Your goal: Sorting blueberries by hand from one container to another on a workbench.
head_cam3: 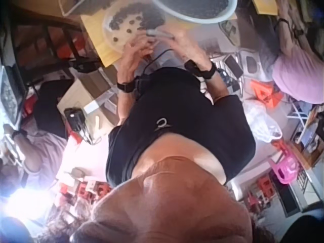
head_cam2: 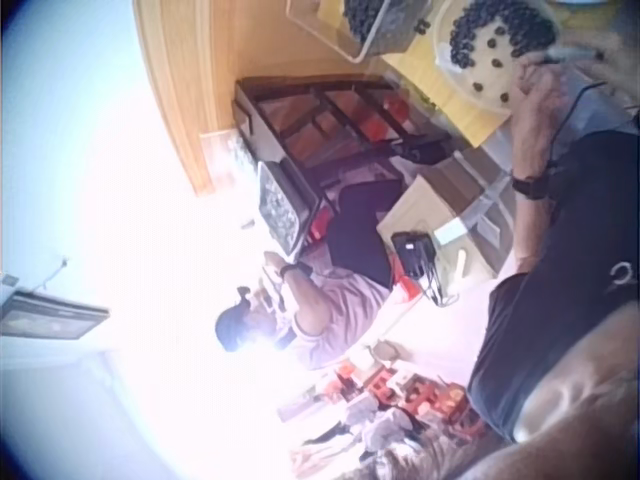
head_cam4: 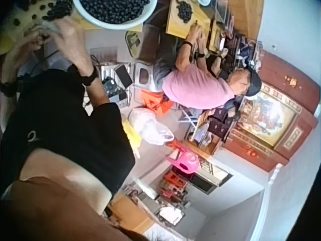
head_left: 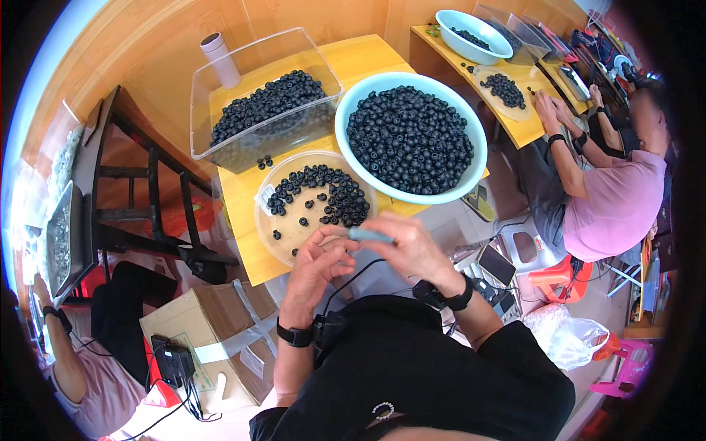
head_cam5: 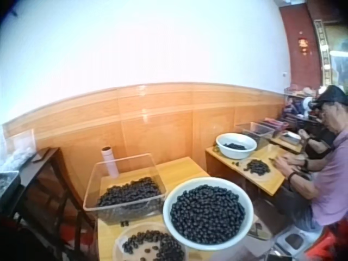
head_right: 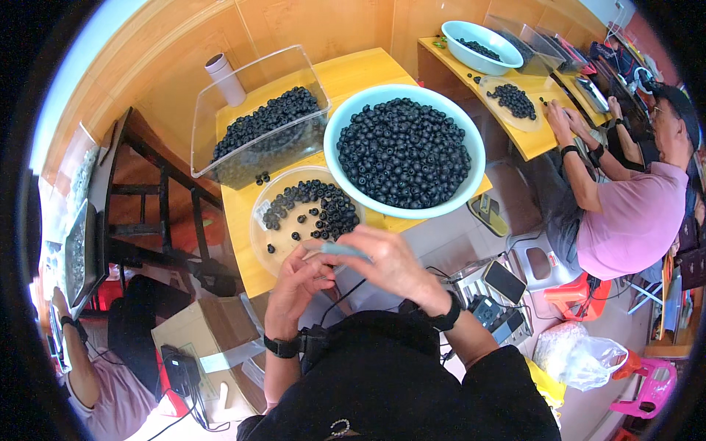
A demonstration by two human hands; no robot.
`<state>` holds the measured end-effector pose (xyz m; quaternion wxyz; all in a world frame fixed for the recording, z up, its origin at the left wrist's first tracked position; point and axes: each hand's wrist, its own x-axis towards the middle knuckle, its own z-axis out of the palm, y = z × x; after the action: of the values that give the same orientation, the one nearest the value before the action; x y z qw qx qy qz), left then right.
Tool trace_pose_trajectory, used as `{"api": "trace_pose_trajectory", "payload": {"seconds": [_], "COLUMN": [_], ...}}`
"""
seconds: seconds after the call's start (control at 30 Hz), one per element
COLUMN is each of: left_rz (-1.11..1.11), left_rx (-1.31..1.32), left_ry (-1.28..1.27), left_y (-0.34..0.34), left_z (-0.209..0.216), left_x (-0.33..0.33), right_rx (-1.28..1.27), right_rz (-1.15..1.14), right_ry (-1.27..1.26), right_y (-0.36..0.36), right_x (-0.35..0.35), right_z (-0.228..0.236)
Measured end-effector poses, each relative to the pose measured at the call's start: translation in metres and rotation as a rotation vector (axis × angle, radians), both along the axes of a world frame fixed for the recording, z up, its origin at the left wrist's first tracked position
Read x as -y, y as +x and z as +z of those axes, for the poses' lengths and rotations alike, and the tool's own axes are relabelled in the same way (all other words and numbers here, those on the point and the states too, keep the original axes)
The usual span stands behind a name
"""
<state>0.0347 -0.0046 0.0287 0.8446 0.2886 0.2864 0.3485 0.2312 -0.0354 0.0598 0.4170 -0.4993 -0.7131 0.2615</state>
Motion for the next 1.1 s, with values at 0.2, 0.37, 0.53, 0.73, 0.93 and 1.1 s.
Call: {"api": "trace_pose_trajectory", "payload": {"seconds": [0.2, 0.37, 0.53, 0.73, 0.93, 1.1], "left_rz": [0.178, 0.363, 0.438, 0.180, -0.256, -0.263], "left_rx": [-0.135, -0.350, -0.559, -1.253, -1.530, -1.491], "left_ry": [0.114, 0.177, 0.380, 0.895, 1.184, 1.190], "left_y": [-0.031, -0.053, -0.067, -0.056, -0.042, -0.040], "left_z": [-0.007, -0.005, -0.022, -0.016, -0.019, -0.023], "left_x": [-0.009, -0.016, -0.029, -0.036, -0.047, -0.047], "right_rx": [0.328, 0.544, 0.407, 0.384, 0.405, 0.382], "right_rz": [-0.668, -0.914, -0.756, -0.714, -0.725, -0.739], "right_ry": [0.189, 0.191, 0.200, 0.182, 0.202, 0.234], "right_y": [0.092, 0.146, 0.109, 0.068, 0.072, 0.071], "right_x": [-0.033, -0.047, -0.034, -0.035, -0.035, -0.035], "right_z": [0.004, -0.003, -0.008, -0.010, -0.016, -0.021]}}
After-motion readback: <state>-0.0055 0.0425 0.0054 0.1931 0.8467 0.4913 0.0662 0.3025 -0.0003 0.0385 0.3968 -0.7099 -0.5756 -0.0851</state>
